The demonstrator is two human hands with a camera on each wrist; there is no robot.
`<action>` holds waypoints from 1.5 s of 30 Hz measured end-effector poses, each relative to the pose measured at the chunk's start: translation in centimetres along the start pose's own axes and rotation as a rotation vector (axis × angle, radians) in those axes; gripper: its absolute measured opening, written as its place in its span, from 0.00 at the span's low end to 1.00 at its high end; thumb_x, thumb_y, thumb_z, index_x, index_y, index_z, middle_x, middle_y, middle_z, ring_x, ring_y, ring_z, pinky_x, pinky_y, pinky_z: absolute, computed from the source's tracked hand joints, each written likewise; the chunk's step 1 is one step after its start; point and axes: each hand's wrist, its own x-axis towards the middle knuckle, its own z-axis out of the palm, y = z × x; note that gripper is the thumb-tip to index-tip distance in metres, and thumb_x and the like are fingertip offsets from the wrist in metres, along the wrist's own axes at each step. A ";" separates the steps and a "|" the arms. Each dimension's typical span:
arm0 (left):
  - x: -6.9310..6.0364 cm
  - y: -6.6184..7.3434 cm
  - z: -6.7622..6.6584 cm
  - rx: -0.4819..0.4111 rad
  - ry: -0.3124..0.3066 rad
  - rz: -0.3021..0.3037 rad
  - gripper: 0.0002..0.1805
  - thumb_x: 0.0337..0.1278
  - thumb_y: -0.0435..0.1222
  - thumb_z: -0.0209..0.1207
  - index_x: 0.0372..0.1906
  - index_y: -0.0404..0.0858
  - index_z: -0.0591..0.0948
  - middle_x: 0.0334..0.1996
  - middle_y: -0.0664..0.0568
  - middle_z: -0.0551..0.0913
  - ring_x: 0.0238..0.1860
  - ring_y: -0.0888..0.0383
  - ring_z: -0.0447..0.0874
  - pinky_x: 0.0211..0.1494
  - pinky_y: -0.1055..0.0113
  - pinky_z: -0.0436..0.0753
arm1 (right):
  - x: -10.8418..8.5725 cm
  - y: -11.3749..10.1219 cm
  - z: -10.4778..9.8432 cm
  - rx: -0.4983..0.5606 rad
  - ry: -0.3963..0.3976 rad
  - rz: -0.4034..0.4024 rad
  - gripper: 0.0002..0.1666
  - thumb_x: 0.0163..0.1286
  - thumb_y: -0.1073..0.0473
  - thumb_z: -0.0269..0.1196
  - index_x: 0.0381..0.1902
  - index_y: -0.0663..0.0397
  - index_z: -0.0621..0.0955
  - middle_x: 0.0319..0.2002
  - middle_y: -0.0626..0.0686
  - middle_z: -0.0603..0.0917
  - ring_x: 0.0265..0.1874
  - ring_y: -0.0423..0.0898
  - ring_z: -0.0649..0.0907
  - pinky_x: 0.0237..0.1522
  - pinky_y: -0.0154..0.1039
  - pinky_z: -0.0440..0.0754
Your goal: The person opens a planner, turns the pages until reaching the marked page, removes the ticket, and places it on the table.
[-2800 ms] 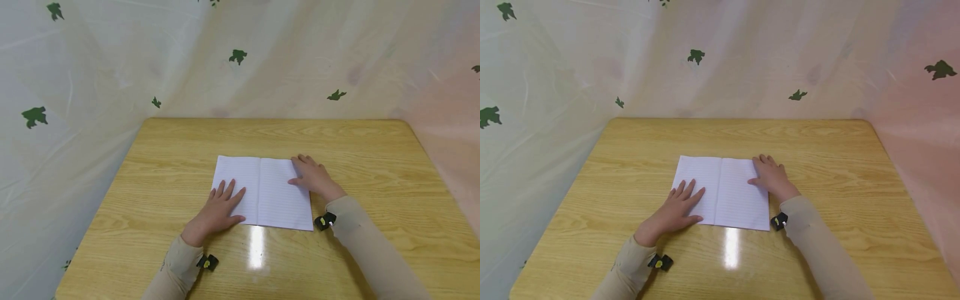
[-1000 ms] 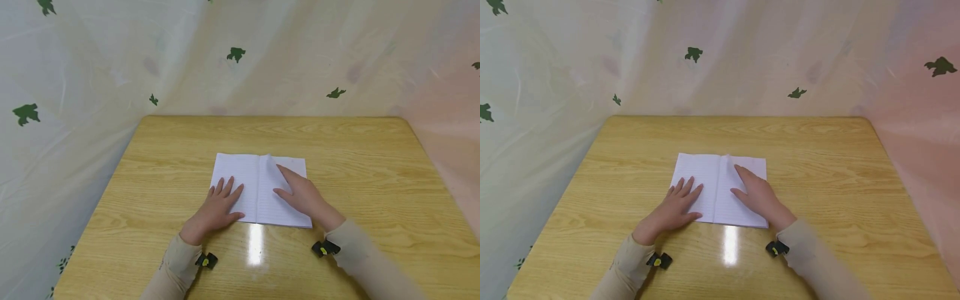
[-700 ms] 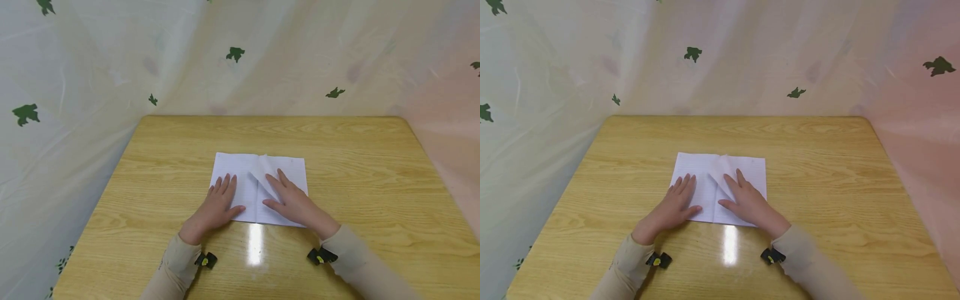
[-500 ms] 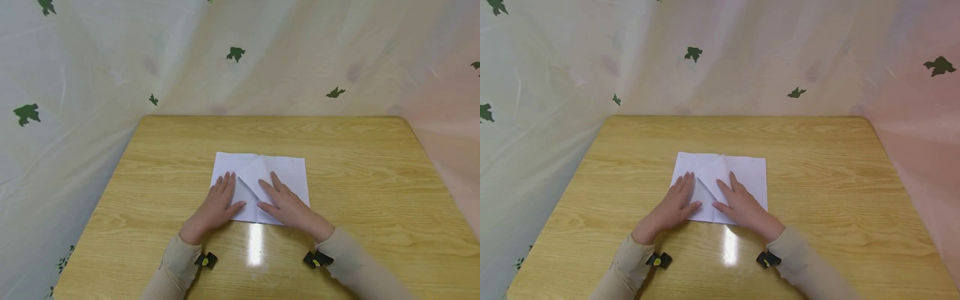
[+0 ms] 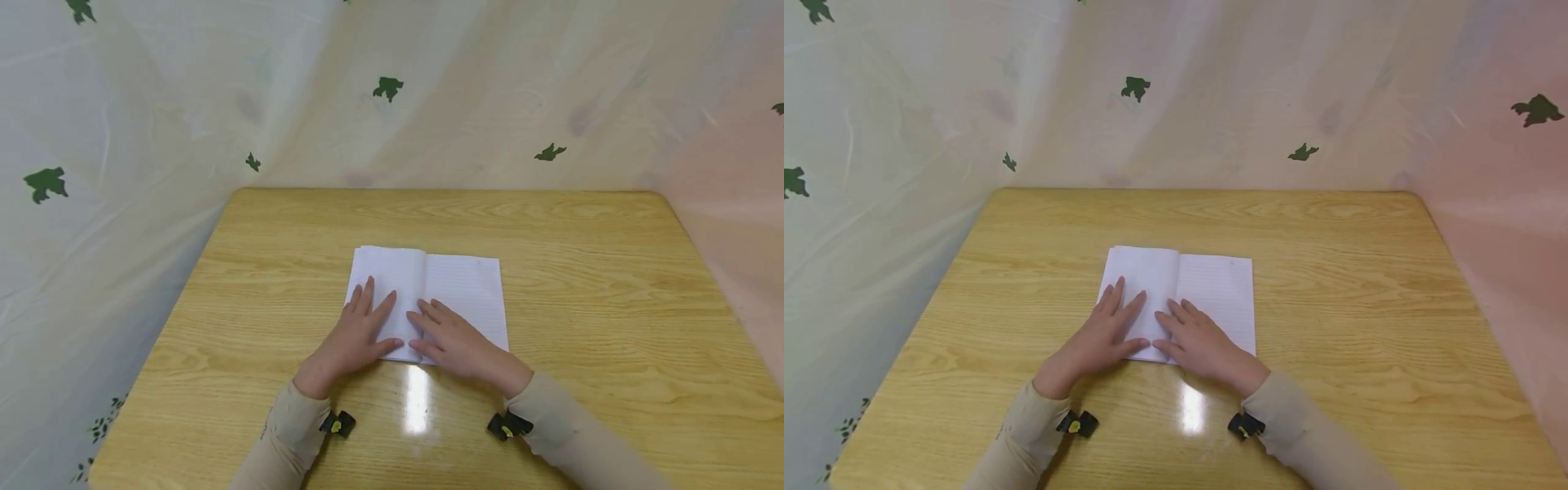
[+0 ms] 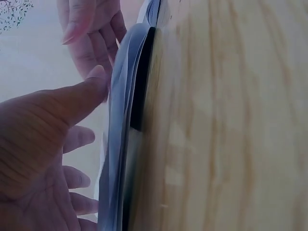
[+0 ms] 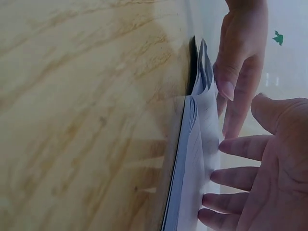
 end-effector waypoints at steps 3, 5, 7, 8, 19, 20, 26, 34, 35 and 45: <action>0.0 0.0 0.0 0.049 -0.010 0.010 0.43 0.59 0.57 0.60 0.76 0.47 0.60 0.75 0.32 0.39 0.73 0.29 0.36 0.69 0.33 0.49 | -0.1 0.2 0.0 -0.029 -0.017 -0.015 0.32 0.76 0.45 0.52 0.71 0.58 0.68 0.73 0.64 0.60 0.72 0.65 0.57 0.69 0.60 0.57; 0.1 0.0 0.1 0.086 -0.020 0.017 0.42 0.59 0.58 0.61 0.75 0.49 0.62 0.76 0.34 0.42 0.73 0.29 0.37 0.68 0.31 0.47 | -0.2 0.3 0.1 -0.046 -0.023 -0.029 0.32 0.76 0.46 0.52 0.70 0.59 0.68 0.73 0.63 0.60 0.72 0.65 0.57 0.69 0.59 0.57; 0.1 -0.1 0.2 0.117 -0.033 0.024 0.42 0.58 0.58 0.61 0.75 0.50 0.63 0.76 0.36 0.44 0.73 0.29 0.37 0.69 0.31 0.46 | -0.2 0.5 0.1 -0.064 -0.029 -0.044 0.32 0.76 0.47 0.53 0.70 0.60 0.68 0.73 0.63 0.61 0.72 0.65 0.57 0.69 0.59 0.57; 0.1 -0.1 0.2 0.127 -0.039 0.029 0.42 0.58 0.58 0.61 0.75 0.51 0.63 0.76 0.37 0.45 0.73 0.29 0.37 0.69 0.32 0.46 | -0.3 0.6 0.1 -0.073 -0.033 -0.052 0.32 0.76 0.48 0.53 0.70 0.60 0.68 0.73 0.63 0.61 0.72 0.64 0.56 0.69 0.59 0.57; 0.0 -0.4 0.2 0.136 -0.084 0.041 0.42 0.59 0.57 0.60 0.75 0.49 0.62 0.75 0.37 0.48 0.73 0.29 0.39 0.70 0.35 0.51 | -0.3 1.1 0.2 -0.048 -0.054 -0.091 0.30 0.78 0.48 0.50 0.71 0.56 0.69 0.74 0.60 0.60 0.73 0.62 0.54 0.70 0.58 0.56; -0.1 -0.4 0.2 0.137 -0.084 0.041 0.42 0.59 0.57 0.60 0.75 0.49 0.63 0.75 0.37 0.49 0.73 0.28 0.40 0.70 0.35 0.51 | -0.3 1.1 0.1 -0.032 -0.041 -0.088 0.29 0.78 0.48 0.50 0.70 0.57 0.69 0.73 0.60 0.61 0.73 0.62 0.55 0.69 0.58 0.57; -0.2 -0.3 0.3 0.136 -0.076 0.042 0.41 0.59 0.57 0.61 0.74 0.48 0.64 0.75 0.36 0.49 0.72 0.28 0.40 0.69 0.34 0.51 | -0.4 1.5 -0.2 0.043 0.060 -0.070 0.27 0.76 0.48 0.53 0.66 0.57 0.74 0.69 0.61 0.68 0.70 0.60 0.64 0.67 0.57 0.63; -0.4 -0.2 0.1 0.120 -0.081 0.031 0.41 0.59 0.56 0.61 0.74 0.48 0.64 0.75 0.36 0.49 0.73 0.28 0.39 0.70 0.34 0.50 | -0.1 3.2 -1.2 -0.042 0.152 -0.030 0.26 0.72 0.52 0.60 0.63 0.59 0.77 0.65 0.63 0.72 0.65 0.61 0.70 0.65 0.57 0.66; -0.4 -0.2 0.1 0.120 -0.081 0.031 0.41 0.59 0.56 0.61 0.74 0.48 0.63 0.75 0.36 0.49 0.73 0.28 0.39 0.70 0.34 0.50 | 0.0 3.4 -1.4 -0.057 0.159 -0.013 0.26 0.71 0.52 0.61 0.62 0.59 0.77 0.65 0.63 0.73 0.65 0.61 0.71 0.65 0.58 0.66; -0.3 -0.2 0.2 0.107 -0.094 0.028 0.41 0.59 0.56 0.60 0.75 0.48 0.63 0.76 0.36 0.47 0.73 0.29 0.38 0.70 0.35 0.49 | 0.9 6.8 -4.0 -0.165 0.166 0.176 0.28 0.67 0.56 0.65 0.63 0.61 0.76 0.64 0.66 0.72 0.63 0.64 0.71 0.60 0.62 0.69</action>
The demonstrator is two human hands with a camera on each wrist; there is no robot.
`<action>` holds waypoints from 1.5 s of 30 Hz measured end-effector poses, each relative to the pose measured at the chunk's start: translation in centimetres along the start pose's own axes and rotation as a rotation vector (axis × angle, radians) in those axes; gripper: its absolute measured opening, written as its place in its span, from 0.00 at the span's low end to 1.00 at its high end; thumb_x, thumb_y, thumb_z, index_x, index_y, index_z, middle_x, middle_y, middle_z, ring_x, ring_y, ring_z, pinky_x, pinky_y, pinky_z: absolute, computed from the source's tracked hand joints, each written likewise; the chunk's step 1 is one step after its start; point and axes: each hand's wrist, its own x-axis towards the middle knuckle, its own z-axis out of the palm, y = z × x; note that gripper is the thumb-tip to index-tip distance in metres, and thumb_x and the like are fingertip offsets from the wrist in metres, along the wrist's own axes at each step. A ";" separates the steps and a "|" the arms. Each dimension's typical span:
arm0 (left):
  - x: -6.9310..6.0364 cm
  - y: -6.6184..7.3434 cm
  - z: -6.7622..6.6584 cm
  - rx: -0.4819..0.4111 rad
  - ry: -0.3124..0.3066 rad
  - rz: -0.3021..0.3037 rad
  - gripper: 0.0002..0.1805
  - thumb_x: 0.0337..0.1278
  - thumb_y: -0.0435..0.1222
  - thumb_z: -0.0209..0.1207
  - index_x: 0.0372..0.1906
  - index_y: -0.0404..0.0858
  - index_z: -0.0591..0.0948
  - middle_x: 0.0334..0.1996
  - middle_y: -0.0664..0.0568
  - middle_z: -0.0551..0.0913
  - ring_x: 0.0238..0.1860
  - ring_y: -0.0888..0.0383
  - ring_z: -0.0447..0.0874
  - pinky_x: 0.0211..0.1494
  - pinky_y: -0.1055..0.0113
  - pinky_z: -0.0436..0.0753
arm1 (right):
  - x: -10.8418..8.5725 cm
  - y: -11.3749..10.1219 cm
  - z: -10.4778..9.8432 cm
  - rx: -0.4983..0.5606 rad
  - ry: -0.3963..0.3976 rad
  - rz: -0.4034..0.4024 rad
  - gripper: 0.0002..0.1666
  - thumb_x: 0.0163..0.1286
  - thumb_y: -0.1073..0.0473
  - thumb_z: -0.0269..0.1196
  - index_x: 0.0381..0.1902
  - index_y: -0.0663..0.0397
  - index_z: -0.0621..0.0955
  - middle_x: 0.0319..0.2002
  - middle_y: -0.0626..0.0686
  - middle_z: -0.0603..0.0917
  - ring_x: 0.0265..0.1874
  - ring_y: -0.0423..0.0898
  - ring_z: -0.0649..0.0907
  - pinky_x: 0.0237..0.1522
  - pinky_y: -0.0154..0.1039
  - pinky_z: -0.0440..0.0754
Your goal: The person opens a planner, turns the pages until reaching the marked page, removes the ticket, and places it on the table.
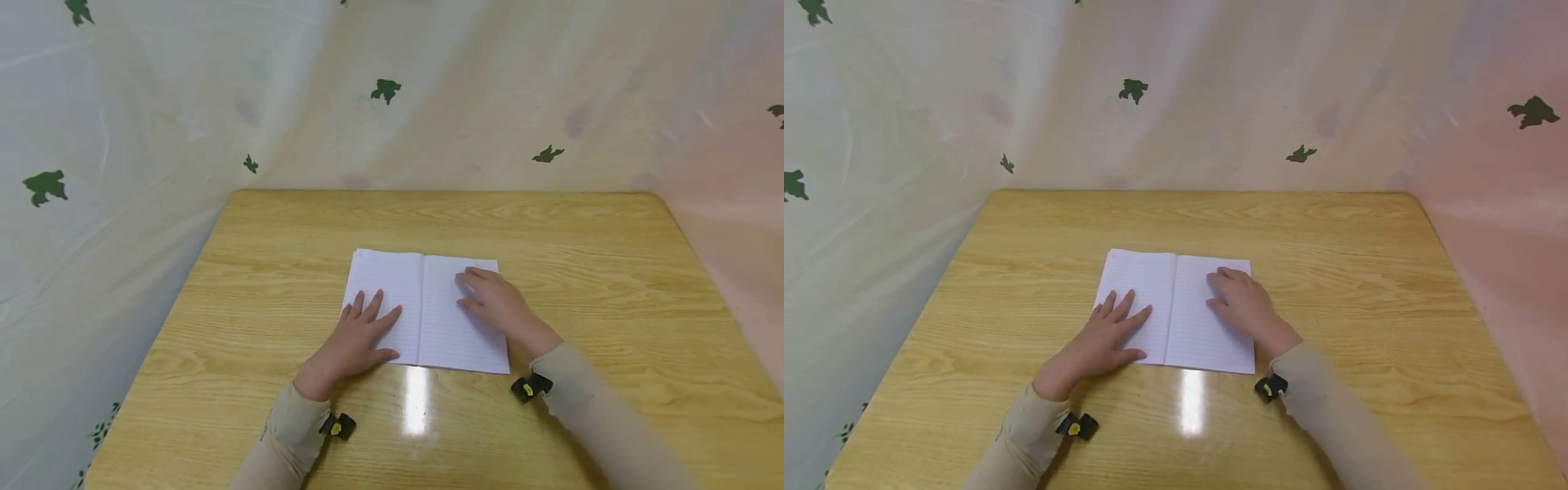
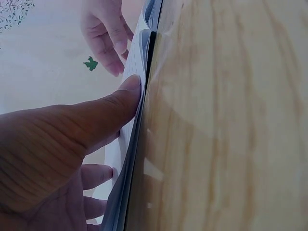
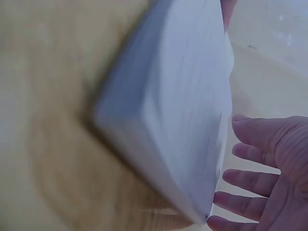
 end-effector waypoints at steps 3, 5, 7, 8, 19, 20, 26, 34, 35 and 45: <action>0.0 0.1 0.0 -0.003 -0.003 0.002 0.41 0.60 0.56 0.60 0.75 0.48 0.62 0.76 0.36 0.47 0.73 0.29 0.37 0.70 0.35 0.48 | 0.5 1.1 -0.4 -0.005 -0.012 0.051 0.30 0.66 0.57 0.66 0.64 0.62 0.74 0.65 0.68 0.70 0.64 0.66 0.70 0.60 0.63 0.68; -0.1 0.1 0.0 -0.008 0.000 0.005 0.41 0.59 0.56 0.60 0.75 0.48 0.63 0.76 0.36 0.47 0.73 0.28 0.38 0.70 0.35 0.48 | 0.8 1.6 -0.5 0.004 -0.025 0.084 0.34 0.66 0.56 0.67 0.66 0.62 0.72 0.66 0.69 0.69 0.65 0.67 0.68 0.61 0.65 0.67; -0.1 0.1 0.0 -0.007 -0.005 0.002 0.41 0.59 0.56 0.60 0.75 0.48 0.62 0.76 0.36 0.47 0.73 0.29 0.37 0.70 0.35 0.48 | 1.1 2.2 -0.7 0.019 -0.040 0.108 0.38 0.64 0.55 0.68 0.68 0.63 0.69 0.67 0.70 0.66 0.65 0.69 0.66 0.61 0.67 0.64; -0.1 0.1 0.0 -0.007 -0.005 0.002 0.41 0.60 0.55 0.60 0.75 0.48 0.62 0.76 0.36 0.47 0.73 0.29 0.37 0.70 0.35 0.48 | 1.2 2.4 -0.7 0.020 -0.048 0.116 0.41 0.64 0.54 0.69 0.69 0.63 0.67 0.68 0.71 0.65 0.66 0.69 0.65 0.62 0.68 0.63; 0.0 0.0 0.1 0.002 -0.003 0.003 0.40 0.60 0.55 0.60 0.75 0.48 0.62 0.76 0.36 0.48 0.73 0.29 0.38 0.70 0.35 0.49 | 2.5 3.7 -1.3 -0.009 -0.150 0.164 0.52 0.59 0.45 0.71 0.72 0.65 0.62 0.71 0.71 0.59 0.69 0.71 0.57 0.64 0.70 0.55; -0.1 0.0 0.1 0.001 -0.003 0.005 0.40 0.60 0.55 0.60 0.75 0.48 0.63 0.76 0.36 0.48 0.73 0.29 0.38 0.70 0.35 0.49 | 2.5 3.7 -1.3 -0.008 -0.153 0.167 0.52 0.59 0.45 0.71 0.72 0.65 0.63 0.71 0.71 0.59 0.69 0.71 0.56 0.64 0.70 0.55; 0.0 -0.1 0.2 0.005 0.006 0.011 0.41 0.60 0.56 0.60 0.75 0.48 0.62 0.76 0.36 0.48 0.73 0.29 0.38 0.70 0.35 0.49 | 2.4 3.7 -1.1 -0.008 -0.139 0.180 0.52 0.60 0.45 0.71 0.73 0.63 0.61 0.71 0.71 0.59 0.69 0.70 0.57 0.64 0.70 0.55; 0.1 -0.4 0.4 0.004 0.015 0.014 0.41 0.59 0.56 0.61 0.75 0.48 0.63 0.76 0.36 0.48 0.73 0.29 0.38 0.70 0.35 0.50 | 1.7 2.8 -1.1 -0.132 0.003 0.116 0.51 0.57 0.45 0.72 0.71 0.63 0.64 0.67 0.71 0.65 0.65 0.70 0.65 0.61 0.71 0.60; 0.1 -0.4 0.4 0.002 0.016 0.015 0.41 0.59 0.56 0.61 0.75 0.48 0.63 0.76 0.36 0.48 0.73 0.29 0.38 0.70 0.35 0.49 | 1.6 2.7 -1.1 -0.150 0.030 0.099 0.50 0.56 0.46 0.73 0.70 0.63 0.66 0.66 0.71 0.67 0.64 0.70 0.66 0.61 0.70 0.61; 0.1 -0.4 0.4 0.005 0.009 0.011 0.41 0.60 0.56 0.60 0.75 0.49 0.62 0.76 0.38 0.47 0.73 0.30 0.38 0.71 0.36 0.49 | 1.4 1.7 -1.1 -0.214 0.209 0.040 0.31 0.60 0.60 0.71 0.58 0.65 0.75 0.44 0.64 0.76 0.43 0.62 0.79 0.52 0.61 0.73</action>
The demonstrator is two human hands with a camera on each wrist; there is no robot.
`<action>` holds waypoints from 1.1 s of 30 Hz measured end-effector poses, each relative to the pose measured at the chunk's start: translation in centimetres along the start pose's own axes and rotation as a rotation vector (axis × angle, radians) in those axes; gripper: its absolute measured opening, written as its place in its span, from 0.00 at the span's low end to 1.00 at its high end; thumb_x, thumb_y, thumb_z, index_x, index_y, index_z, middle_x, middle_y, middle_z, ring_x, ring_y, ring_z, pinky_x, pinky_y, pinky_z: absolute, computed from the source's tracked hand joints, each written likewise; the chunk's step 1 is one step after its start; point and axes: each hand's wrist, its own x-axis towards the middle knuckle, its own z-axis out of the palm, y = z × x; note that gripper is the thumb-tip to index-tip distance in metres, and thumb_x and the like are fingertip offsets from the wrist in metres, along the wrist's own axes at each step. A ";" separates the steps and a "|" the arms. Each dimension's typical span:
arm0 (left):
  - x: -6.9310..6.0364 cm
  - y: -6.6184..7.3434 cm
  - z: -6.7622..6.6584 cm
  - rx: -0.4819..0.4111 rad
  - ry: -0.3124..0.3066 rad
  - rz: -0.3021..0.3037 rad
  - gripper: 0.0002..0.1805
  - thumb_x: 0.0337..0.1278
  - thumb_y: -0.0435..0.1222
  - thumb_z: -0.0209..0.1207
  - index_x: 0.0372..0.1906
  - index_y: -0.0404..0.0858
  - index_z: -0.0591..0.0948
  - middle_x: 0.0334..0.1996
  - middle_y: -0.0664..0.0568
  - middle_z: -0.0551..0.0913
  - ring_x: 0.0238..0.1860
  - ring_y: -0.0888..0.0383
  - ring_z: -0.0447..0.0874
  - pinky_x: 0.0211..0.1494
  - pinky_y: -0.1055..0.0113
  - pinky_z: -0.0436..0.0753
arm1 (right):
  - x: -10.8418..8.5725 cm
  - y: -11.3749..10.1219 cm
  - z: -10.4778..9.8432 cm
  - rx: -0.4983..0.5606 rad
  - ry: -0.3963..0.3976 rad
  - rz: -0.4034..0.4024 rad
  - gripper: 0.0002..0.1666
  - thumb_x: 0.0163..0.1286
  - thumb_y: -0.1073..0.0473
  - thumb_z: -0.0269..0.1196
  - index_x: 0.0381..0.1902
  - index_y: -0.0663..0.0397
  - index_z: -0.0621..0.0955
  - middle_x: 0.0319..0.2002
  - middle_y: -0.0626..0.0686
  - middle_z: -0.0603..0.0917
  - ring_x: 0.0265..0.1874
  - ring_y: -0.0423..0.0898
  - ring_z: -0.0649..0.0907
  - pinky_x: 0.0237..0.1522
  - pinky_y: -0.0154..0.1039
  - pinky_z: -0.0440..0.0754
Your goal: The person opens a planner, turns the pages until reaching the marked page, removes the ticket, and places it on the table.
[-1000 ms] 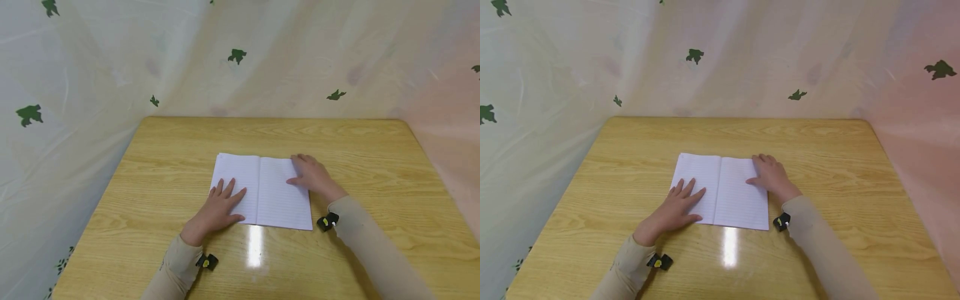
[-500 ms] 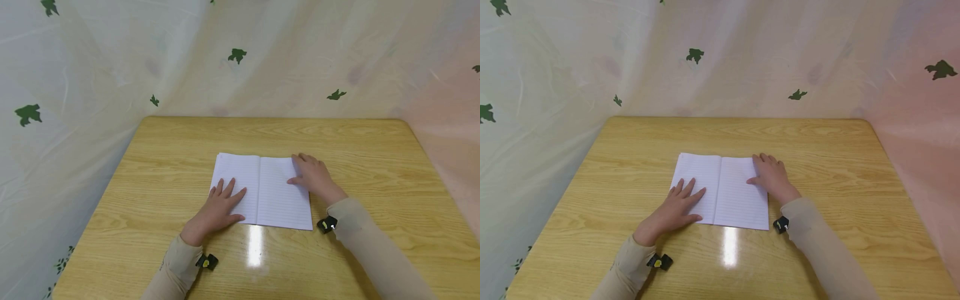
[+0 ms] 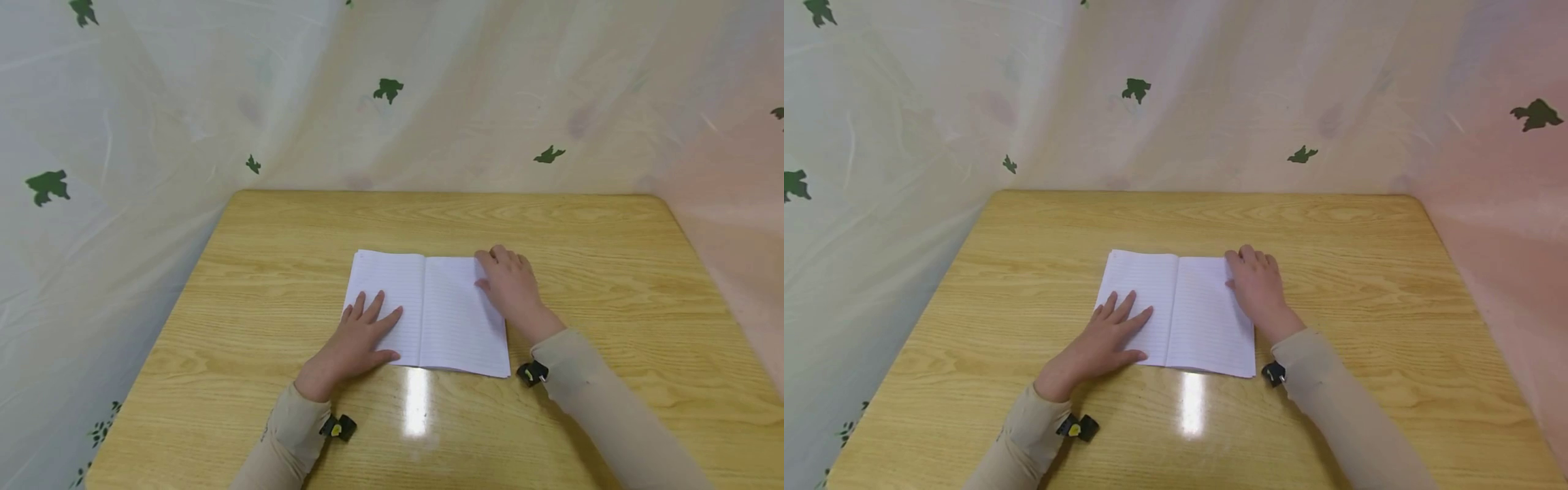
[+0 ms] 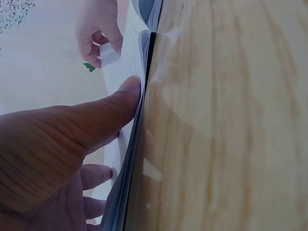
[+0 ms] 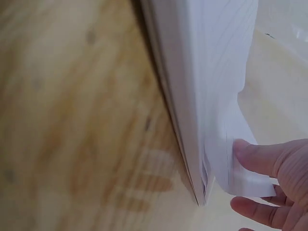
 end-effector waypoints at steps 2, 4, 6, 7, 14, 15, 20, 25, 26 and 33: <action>0.0 -0.1 0.1 0.003 0.002 0.005 0.41 0.60 0.56 0.60 0.75 0.49 0.62 0.76 0.38 0.47 0.73 0.30 0.38 0.71 0.35 0.49 | 0.0 -0.1 0.1 0.016 0.021 0.021 0.29 0.61 0.61 0.71 0.57 0.66 0.74 0.44 0.65 0.78 0.41 0.62 0.80 0.48 0.60 0.76; 0.0 -0.1 0.1 0.005 0.004 0.008 0.41 0.60 0.56 0.60 0.75 0.49 0.62 0.76 0.37 0.48 0.73 0.30 0.38 0.70 0.35 0.49 | 0.0 -0.3 0.1 0.039 0.026 0.053 0.28 0.62 0.62 0.70 0.56 0.67 0.74 0.46 0.67 0.79 0.41 0.63 0.81 0.44 0.59 0.78; 0.0 -0.1 0.1 0.004 0.008 0.013 0.41 0.60 0.56 0.60 0.75 0.49 0.62 0.76 0.37 0.48 0.73 0.29 0.38 0.70 0.35 0.50 | -0.1 -0.4 0.1 0.062 0.021 0.085 0.27 0.63 0.62 0.69 0.56 0.68 0.73 0.47 0.69 0.80 0.40 0.63 0.82 0.41 0.58 0.79; 0.0 -0.1 0.1 0.004 0.009 0.015 0.41 0.60 0.56 0.60 0.75 0.49 0.62 0.76 0.37 0.48 0.73 0.29 0.39 0.70 0.35 0.50 | -0.1 -0.5 0.1 0.079 0.019 0.096 0.27 0.63 0.62 0.69 0.55 0.68 0.72 0.46 0.69 0.81 0.39 0.63 0.83 0.40 0.58 0.80; 0.0 0.0 0.0 -0.003 0.005 0.014 0.41 0.60 0.56 0.60 0.75 0.48 0.63 0.76 0.36 0.48 0.73 0.28 0.38 0.70 0.35 0.49 | -0.9 -1.2 0.0 0.117 0.005 0.059 0.23 0.66 0.62 0.66 0.55 0.67 0.74 0.42 0.66 0.83 0.34 0.61 0.84 0.35 0.55 0.81; 0.0 0.0 0.0 -0.008 0.006 0.013 0.41 0.60 0.55 0.60 0.75 0.48 0.63 0.76 0.36 0.48 0.73 0.28 0.38 0.70 0.34 0.49 | -1.0 -1.4 0.0 0.113 0.004 0.040 0.23 0.66 0.62 0.66 0.56 0.67 0.74 0.43 0.66 0.84 0.35 0.62 0.84 0.36 0.56 0.81; 0.0 0.0 0.0 -0.024 0.009 0.014 0.41 0.59 0.55 0.61 0.75 0.47 0.63 0.76 0.36 0.48 0.73 0.28 0.38 0.70 0.34 0.49 | -1.9 -2.5 0.2 0.105 -0.015 -0.063 0.28 0.67 0.58 0.65 0.62 0.63 0.74 0.49 0.66 0.83 0.42 0.63 0.84 0.41 0.57 0.81; -0.1 0.0 -0.1 -0.023 0.010 0.010 0.41 0.59 0.55 0.61 0.75 0.47 0.63 0.76 0.36 0.48 0.73 0.28 0.38 0.70 0.34 0.48 | -2.7 -3.6 0.4 0.104 -0.056 -0.130 0.34 0.67 0.53 0.65 0.67 0.60 0.71 0.54 0.65 0.81 0.47 0.63 0.83 0.45 0.58 0.80; -0.1 0.0 -0.1 -0.019 0.010 0.006 0.41 0.59 0.55 0.61 0.75 0.48 0.63 0.76 0.37 0.48 0.73 0.29 0.38 0.70 0.35 0.49 | -2.9 -3.8 0.4 0.100 -0.064 -0.138 0.35 0.67 0.53 0.66 0.68 0.60 0.71 0.56 0.65 0.80 0.47 0.64 0.82 0.46 0.58 0.80; 0.0 0.1 -0.1 -0.013 0.003 -0.006 0.37 0.65 0.53 0.57 0.75 0.47 0.62 0.76 0.38 0.48 0.73 0.30 0.38 0.71 0.36 0.49 | -3.7 -5.0 0.7 0.122 -0.116 -0.152 0.37 0.66 0.49 0.66 0.68 0.59 0.71 0.63 0.69 0.73 0.53 0.67 0.79 0.50 0.62 0.76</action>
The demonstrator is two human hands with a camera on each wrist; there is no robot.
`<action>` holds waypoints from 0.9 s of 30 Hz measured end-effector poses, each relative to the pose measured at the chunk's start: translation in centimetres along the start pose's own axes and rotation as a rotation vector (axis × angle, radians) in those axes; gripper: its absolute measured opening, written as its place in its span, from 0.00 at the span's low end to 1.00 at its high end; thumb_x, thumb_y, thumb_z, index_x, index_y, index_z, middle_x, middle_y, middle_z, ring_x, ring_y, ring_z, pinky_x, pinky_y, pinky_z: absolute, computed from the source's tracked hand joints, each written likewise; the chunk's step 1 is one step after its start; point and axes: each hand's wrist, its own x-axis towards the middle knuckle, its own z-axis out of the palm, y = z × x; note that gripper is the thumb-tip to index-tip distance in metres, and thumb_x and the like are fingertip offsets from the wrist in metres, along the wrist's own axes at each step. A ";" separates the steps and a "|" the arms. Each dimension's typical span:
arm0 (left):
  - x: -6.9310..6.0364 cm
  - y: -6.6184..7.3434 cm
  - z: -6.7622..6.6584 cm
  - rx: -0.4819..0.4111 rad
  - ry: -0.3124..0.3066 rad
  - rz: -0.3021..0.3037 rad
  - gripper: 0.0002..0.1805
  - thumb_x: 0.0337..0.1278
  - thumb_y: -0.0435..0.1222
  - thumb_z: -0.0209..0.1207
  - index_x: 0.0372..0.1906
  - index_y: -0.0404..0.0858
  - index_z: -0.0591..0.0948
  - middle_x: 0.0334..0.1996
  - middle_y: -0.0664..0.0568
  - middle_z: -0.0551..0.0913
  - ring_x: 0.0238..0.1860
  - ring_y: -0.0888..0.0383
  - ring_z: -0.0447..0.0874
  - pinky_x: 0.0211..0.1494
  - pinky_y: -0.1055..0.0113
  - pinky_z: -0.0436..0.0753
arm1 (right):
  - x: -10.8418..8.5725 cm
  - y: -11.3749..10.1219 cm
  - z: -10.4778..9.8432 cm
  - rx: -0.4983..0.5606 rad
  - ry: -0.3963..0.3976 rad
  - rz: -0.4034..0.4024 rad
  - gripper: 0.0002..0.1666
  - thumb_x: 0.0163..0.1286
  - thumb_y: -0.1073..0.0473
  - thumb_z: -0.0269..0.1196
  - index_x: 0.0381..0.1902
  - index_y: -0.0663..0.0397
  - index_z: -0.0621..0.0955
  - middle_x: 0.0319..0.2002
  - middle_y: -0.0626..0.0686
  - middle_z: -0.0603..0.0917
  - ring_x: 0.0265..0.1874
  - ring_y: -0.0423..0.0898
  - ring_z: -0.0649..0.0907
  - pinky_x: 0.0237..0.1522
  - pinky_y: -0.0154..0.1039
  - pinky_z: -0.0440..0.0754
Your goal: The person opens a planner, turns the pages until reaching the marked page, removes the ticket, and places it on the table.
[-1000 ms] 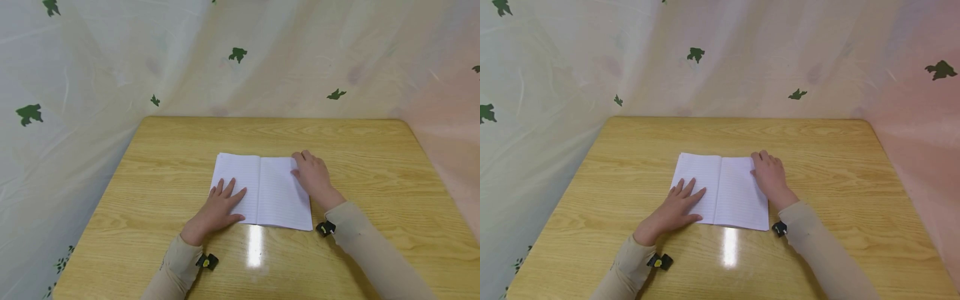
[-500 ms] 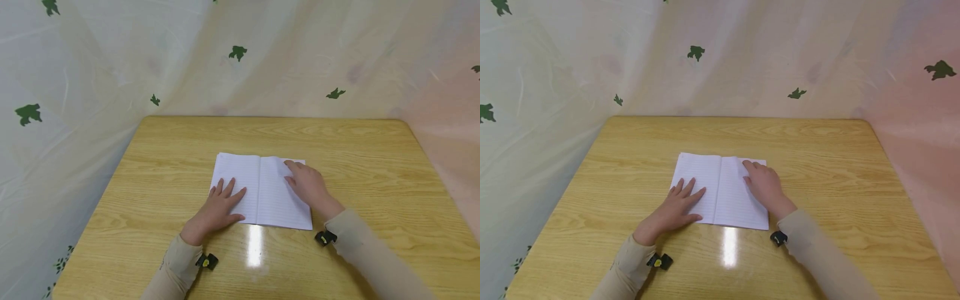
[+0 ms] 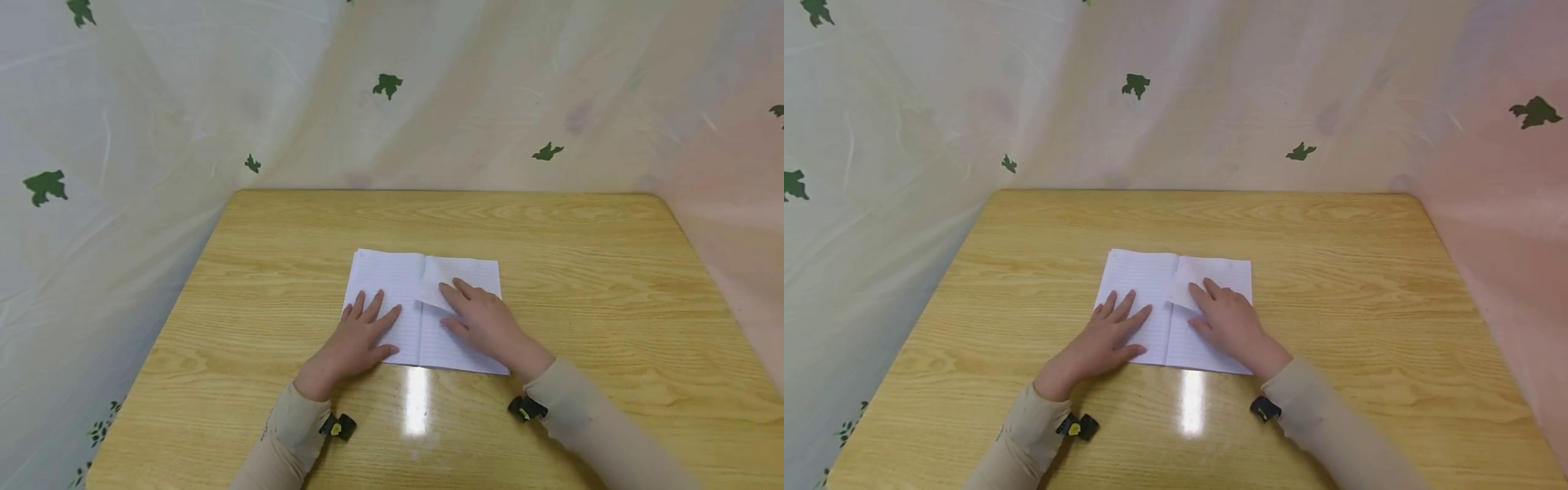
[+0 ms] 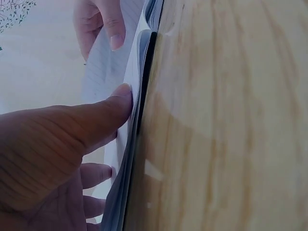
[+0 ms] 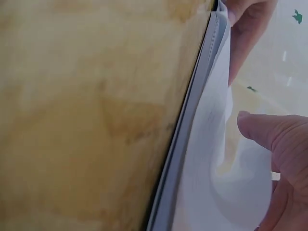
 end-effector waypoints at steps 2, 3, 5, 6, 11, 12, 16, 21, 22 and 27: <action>0.0 0.0 0.0 -0.004 0.003 -0.005 0.38 0.66 0.53 0.56 0.76 0.45 0.60 0.76 0.39 0.48 0.74 0.31 0.38 0.71 0.36 0.48 | -0.2 -0.3 0.2 0.020 -0.009 0.001 0.36 0.66 0.49 0.66 0.67 0.58 0.71 0.64 0.68 0.71 0.55 0.67 0.78 0.52 0.62 0.76; 0.0 -0.1 0.1 -0.009 0.006 -0.009 0.38 0.66 0.53 0.55 0.76 0.44 0.59 0.76 0.39 0.48 0.74 0.31 0.38 0.71 0.37 0.48 | -0.2 -0.5 0.3 0.027 -0.012 0.001 0.36 0.66 0.48 0.66 0.67 0.58 0.71 0.65 0.68 0.70 0.56 0.67 0.77 0.53 0.62 0.75; 0.1 -0.1 0.1 -0.020 0.010 -0.020 0.41 0.67 0.54 0.54 0.77 0.41 0.56 0.76 0.41 0.47 0.74 0.32 0.37 0.72 0.38 0.47 | -0.3 -0.8 0.5 0.043 -0.015 -0.003 0.36 0.67 0.47 0.66 0.67 0.57 0.72 0.66 0.68 0.69 0.57 0.67 0.76 0.53 0.62 0.75; 0.1 -0.1 0.2 -0.028 0.015 -0.025 0.42 0.67 0.54 0.53 0.77 0.40 0.54 0.76 0.41 0.47 0.74 0.33 0.38 0.72 0.38 0.47 | -0.4 -1.0 0.6 0.053 -0.016 -0.005 0.36 0.66 0.47 0.66 0.67 0.57 0.72 0.66 0.68 0.68 0.58 0.67 0.76 0.54 0.61 0.75; 0.2 0.0 0.2 -0.058 0.023 -0.048 0.46 0.69 0.57 0.49 0.78 0.36 0.44 0.77 0.43 0.44 0.75 0.36 0.36 0.73 0.41 0.44 | -0.5 -1.8 0.9 0.096 -0.035 -0.002 0.37 0.66 0.45 0.65 0.67 0.59 0.72 0.67 0.67 0.67 0.61 0.65 0.73 0.57 0.60 0.74; 0.2 0.0 0.2 -0.060 0.027 -0.050 0.47 0.69 0.57 0.49 0.77 0.35 0.43 0.77 0.42 0.44 0.75 0.36 0.36 0.73 0.41 0.45 | -0.5 -1.9 1.0 0.107 -0.038 0.000 0.37 0.66 0.44 0.65 0.67 0.59 0.72 0.68 0.67 0.67 0.62 0.65 0.72 0.57 0.59 0.74; 0.3 0.0 0.2 -0.071 0.034 -0.055 0.48 0.69 0.57 0.49 0.78 0.35 0.41 0.76 0.37 0.42 0.75 0.37 0.37 0.74 0.42 0.45 | -0.5 -2.6 1.0 0.159 -0.031 -0.001 0.36 0.66 0.46 0.66 0.65 0.61 0.73 0.67 0.65 0.69 0.63 0.62 0.72 0.58 0.58 0.74; 0.3 0.0 0.1 -0.088 0.024 -0.055 0.47 0.69 0.57 0.49 0.78 0.37 0.42 0.76 0.35 0.39 0.75 0.38 0.36 0.74 0.42 0.45 | -0.5 -3.2 1.1 0.213 0.007 -0.020 0.33 0.65 0.51 0.68 0.63 0.62 0.75 0.65 0.63 0.71 0.61 0.60 0.75 0.56 0.55 0.76; 0.2 0.1 0.1 -0.093 0.023 -0.056 0.47 0.68 0.58 0.49 0.78 0.38 0.42 0.76 0.35 0.38 0.75 0.38 0.36 0.73 0.42 0.45 | -0.5 -3.4 1.1 0.224 0.011 -0.021 0.34 0.64 0.52 0.68 0.63 0.63 0.75 0.65 0.63 0.70 0.60 0.60 0.76 0.56 0.55 0.77; 0.1 0.1 0.1 -0.100 0.029 -0.055 0.48 0.66 0.58 0.51 0.78 0.38 0.45 0.75 0.33 0.34 0.75 0.36 0.35 0.73 0.41 0.45 | -0.5 -3.9 1.2 0.299 -0.018 -0.002 0.42 0.66 0.51 0.67 0.69 0.67 0.66 0.71 0.66 0.62 0.63 0.62 0.73 0.58 0.56 0.74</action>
